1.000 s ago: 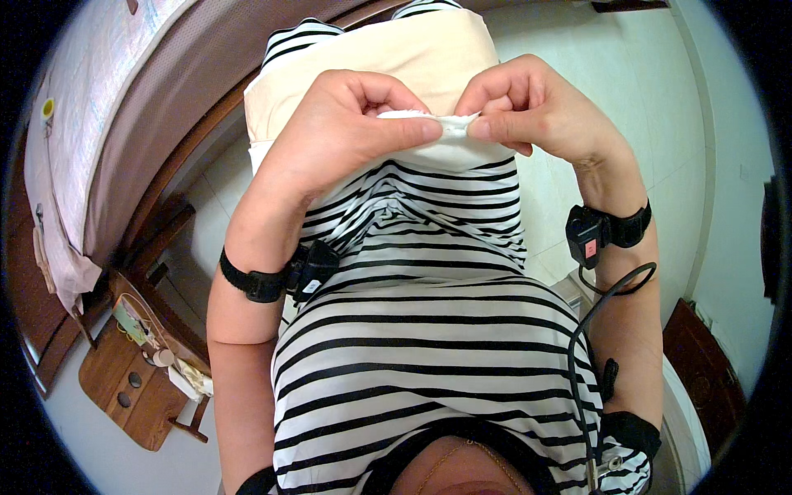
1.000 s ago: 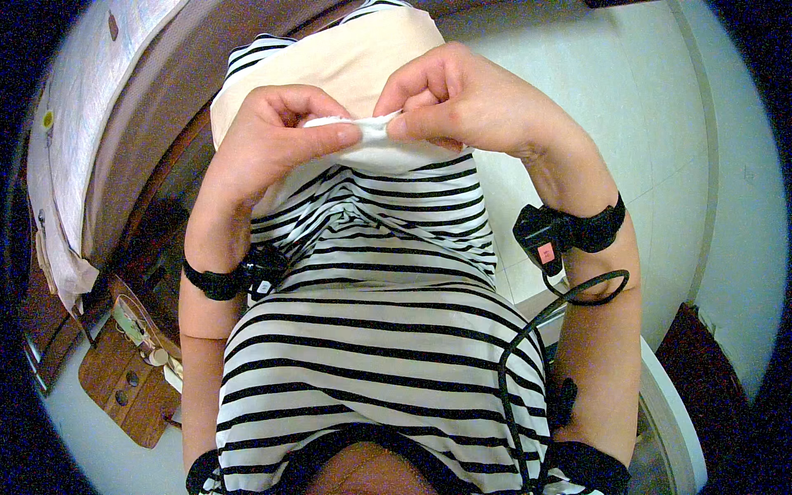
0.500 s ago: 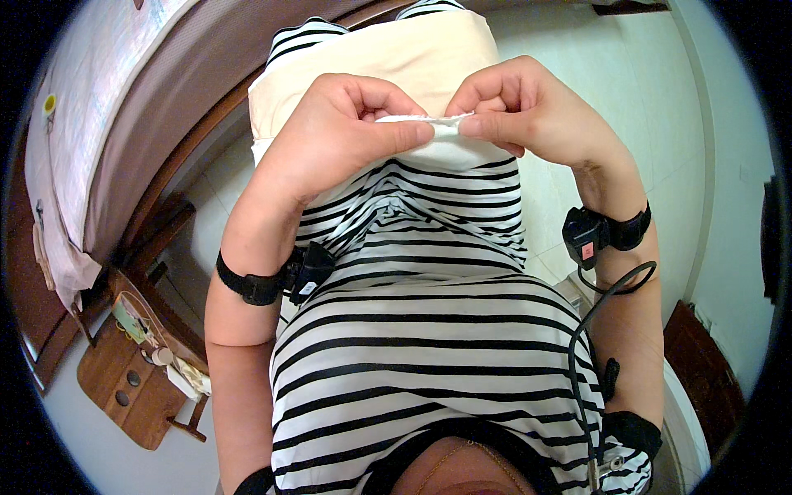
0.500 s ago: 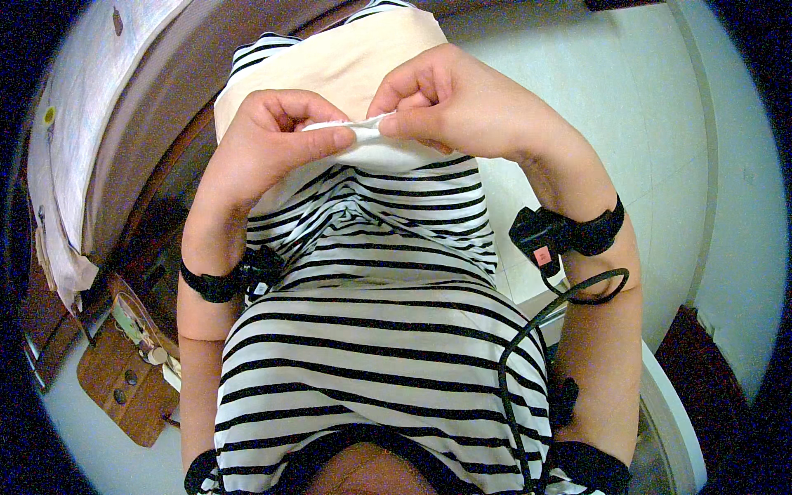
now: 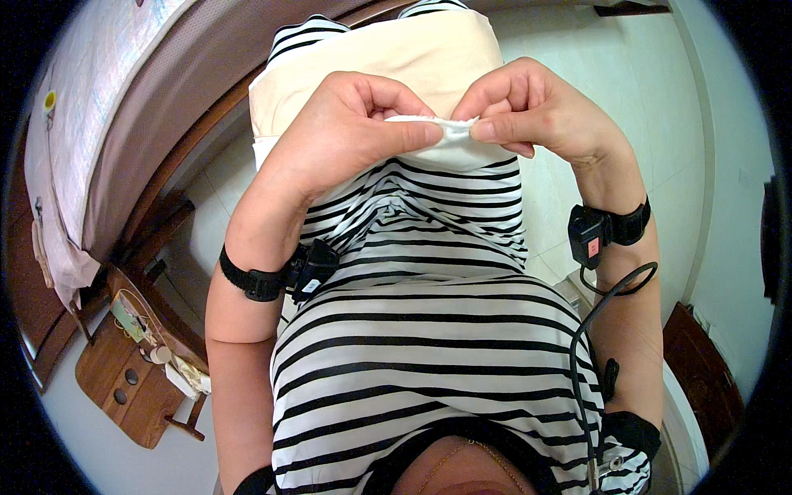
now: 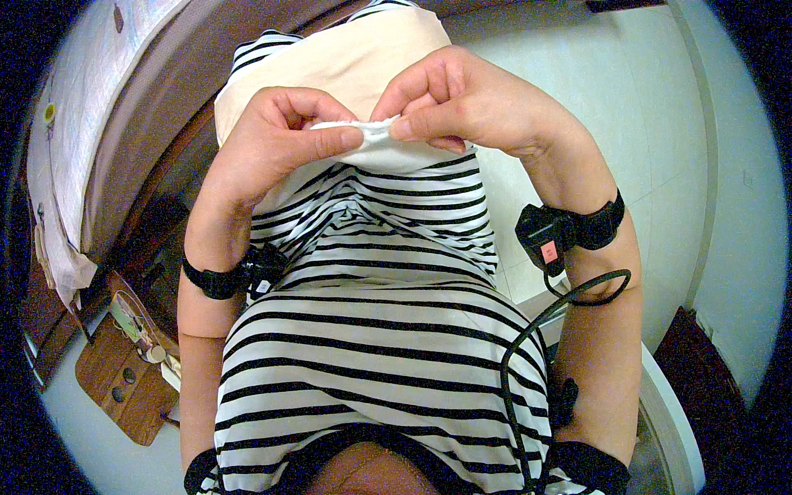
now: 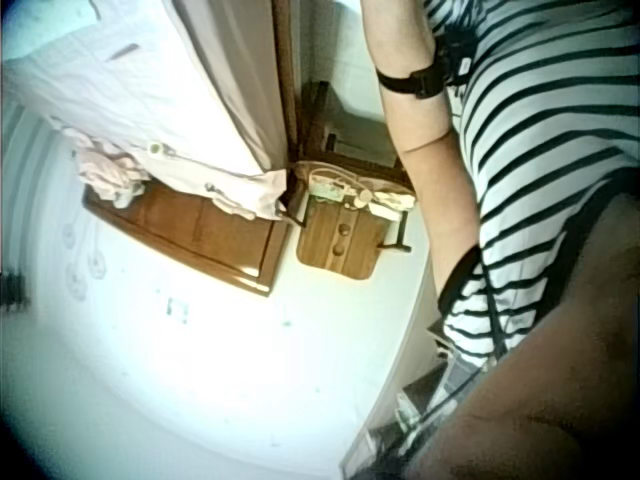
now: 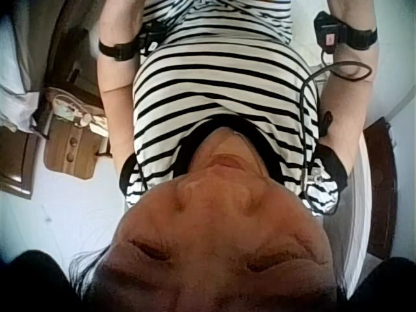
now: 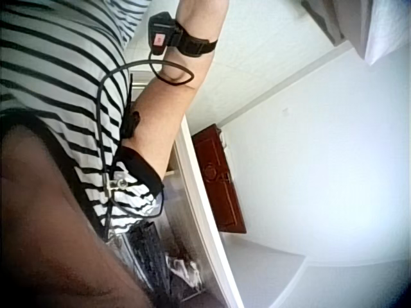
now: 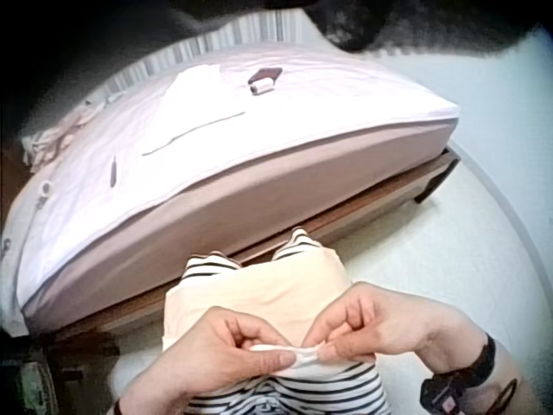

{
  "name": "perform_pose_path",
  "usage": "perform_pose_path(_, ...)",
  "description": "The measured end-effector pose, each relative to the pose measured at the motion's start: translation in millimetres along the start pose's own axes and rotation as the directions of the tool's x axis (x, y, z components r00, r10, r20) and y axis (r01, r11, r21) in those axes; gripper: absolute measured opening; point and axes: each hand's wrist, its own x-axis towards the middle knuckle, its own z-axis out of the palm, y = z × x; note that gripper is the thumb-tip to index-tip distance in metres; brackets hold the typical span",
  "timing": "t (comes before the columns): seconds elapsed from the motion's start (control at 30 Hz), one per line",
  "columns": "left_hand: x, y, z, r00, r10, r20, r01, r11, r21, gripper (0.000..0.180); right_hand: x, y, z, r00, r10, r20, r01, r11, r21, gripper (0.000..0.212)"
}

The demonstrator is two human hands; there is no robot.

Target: The person is sewing a white cloth together using a needle and thread, pulling the thread through the fabric repeatedly.

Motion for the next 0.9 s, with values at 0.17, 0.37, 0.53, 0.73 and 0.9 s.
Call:
perform_pose_path(0.17, 0.5, -0.5, 0.5, 1.0, 0.004, 0.0, -0.004, 1.0, -0.005, 0.013, 1.5, 2.6, -0.8, 1.0, -0.01, 0.015, 0.01, 1.0, 0.011, 0.013)
perform_pose_path(0.37, -2.4, 3.8, -0.5, 0.999, 0.005, -0.038, -0.002, 0.998, 0.07, 0.011, -1.0, -0.8, 1.1, 0.999, 0.007, -0.051, -0.01, 0.998, -0.065, 0.012)
perform_pose_path(0.53, -6.6, 8.7, 8.6, 0.993, 0.091, -0.079, -0.077, 0.983, 0.164, 0.013, 4.1, 1.9, 16.1, 0.988, -0.075, -0.136, 0.036, 0.963, -0.267, 0.012)
perform_pose_path(0.73, -9.4, 7.3, 3.7, 0.996, 0.053, -0.065, -0.044, 0.989, 0.142, 0.011, 5.3, 0.2, 13.4, 0.996, -0.016, -0.088, -0.002, 0.978, -0.207, 0.012)
perform_pose_path(0.9, -9.9, 4.2, -2.5, 0.999, 0.025, -0.031, -0.022, 0.995, 0.092, 0.014, 2.9, -1.8, 7.6, 0.999, 0.041, -0.031, -0.043, 0.997, -0.065, 0.013)
